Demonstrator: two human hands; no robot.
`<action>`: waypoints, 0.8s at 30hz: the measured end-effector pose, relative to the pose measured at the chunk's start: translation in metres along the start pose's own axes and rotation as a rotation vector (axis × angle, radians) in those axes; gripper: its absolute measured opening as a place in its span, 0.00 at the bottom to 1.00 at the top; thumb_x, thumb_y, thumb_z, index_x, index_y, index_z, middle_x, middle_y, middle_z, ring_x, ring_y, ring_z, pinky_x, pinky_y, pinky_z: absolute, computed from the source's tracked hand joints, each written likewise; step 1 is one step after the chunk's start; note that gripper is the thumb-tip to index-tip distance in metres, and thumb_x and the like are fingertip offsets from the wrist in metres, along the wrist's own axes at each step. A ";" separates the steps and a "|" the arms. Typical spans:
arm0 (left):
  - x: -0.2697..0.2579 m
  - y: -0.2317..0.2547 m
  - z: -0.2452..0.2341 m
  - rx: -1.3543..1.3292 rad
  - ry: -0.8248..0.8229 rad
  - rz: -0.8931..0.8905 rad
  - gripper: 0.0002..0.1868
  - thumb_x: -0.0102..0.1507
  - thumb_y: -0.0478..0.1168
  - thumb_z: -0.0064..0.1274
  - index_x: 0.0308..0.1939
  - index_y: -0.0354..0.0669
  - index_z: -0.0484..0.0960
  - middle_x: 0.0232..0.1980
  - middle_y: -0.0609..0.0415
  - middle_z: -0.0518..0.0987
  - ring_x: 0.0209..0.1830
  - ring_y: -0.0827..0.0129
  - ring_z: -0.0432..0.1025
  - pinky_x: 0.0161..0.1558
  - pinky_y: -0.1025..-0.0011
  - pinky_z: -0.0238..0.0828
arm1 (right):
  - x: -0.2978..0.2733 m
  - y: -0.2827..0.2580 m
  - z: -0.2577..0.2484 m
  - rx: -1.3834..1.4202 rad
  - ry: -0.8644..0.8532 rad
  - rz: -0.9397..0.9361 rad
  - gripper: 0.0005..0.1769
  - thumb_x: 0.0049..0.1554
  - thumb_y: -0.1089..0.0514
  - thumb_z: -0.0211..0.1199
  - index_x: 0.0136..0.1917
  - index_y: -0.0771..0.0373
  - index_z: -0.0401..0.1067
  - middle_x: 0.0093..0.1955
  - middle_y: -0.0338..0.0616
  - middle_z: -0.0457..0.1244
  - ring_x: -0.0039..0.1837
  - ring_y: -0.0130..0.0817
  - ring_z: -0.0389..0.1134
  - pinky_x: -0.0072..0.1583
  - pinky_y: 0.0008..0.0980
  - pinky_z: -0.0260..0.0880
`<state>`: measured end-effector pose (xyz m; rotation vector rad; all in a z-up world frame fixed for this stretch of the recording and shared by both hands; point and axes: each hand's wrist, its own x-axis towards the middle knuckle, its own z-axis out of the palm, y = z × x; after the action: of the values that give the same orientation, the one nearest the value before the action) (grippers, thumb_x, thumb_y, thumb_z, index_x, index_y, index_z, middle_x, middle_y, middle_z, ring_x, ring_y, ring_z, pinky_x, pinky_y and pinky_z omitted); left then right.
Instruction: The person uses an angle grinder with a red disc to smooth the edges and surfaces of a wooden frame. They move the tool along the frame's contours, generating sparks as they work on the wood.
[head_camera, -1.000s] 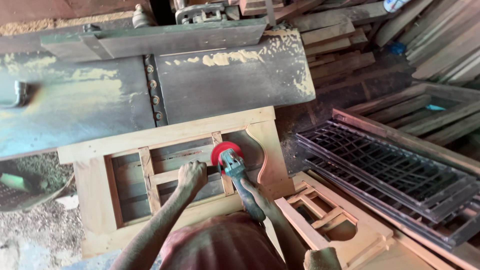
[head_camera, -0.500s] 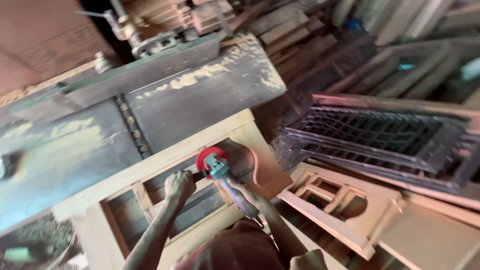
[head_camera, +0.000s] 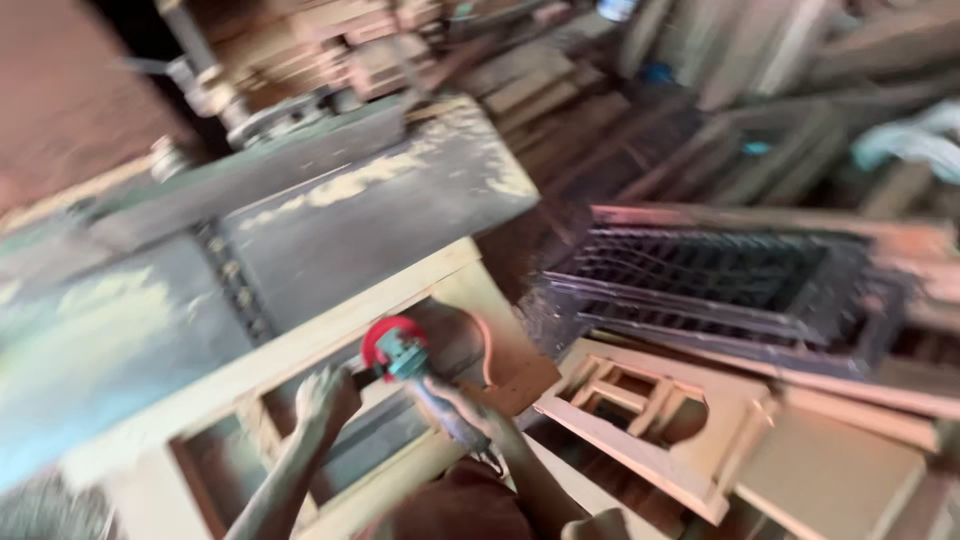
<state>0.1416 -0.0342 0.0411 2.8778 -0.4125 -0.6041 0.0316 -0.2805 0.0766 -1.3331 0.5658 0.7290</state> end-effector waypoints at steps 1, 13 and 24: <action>-0.006 0.002 0.003 -0.010 -0.013 -0.017 0.13 0.63 0.42 0.46 0.36 0.45 0.87 0.36 0.41 0.85 0.37 0.50 0.83 0.41 0.55 0.82 | -0.003 0.004 -0.002 -0.008 -0.003 0.018 0.38 0.54 0.25 0.64 0.48 0.65 0.74 0.29 0.42 0.65 0.28 0.31 0.66 0.31 0.32 0.66; -0.009 0.007 0.003 -0.071 0.087 0.048 0.10 0.57 0.39 0.50 0.34 0.42 0.87 0.36 0.40 0.84 0.37 0.47 0.81 0.40 0.53 0.79 | 0.004 0.023 -0.016 0.062 0.010 -0.011 0.35 0.52 0.26 0.63 0.42 0.63 0.72 0.26 0.42 0.62 0.25 0.35 0.66 0.29 0.34 0.66; -0.020 0.017 0.023 -0.032 0.106 0.096 0.10 0.57 0.41 0.52 0.32 0.43 0.87 0.34 0.41 0.84 0.35 0.49 0.81 0.38 0.55 0.79 | 0.011 0.052 -0.034 0.040 0.077 -0.036 0.38 0.58 0.26 0.65 0.36 0.67 0.72 0.27 0.44 0.63 0.26 0.32 0.64 0.30 0.32 0.62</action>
<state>0.1105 -0.0465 0.0309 2.8246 -0.5164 -0.4364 0.0012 -0.3081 0.0291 -1.3347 0.6135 0.6364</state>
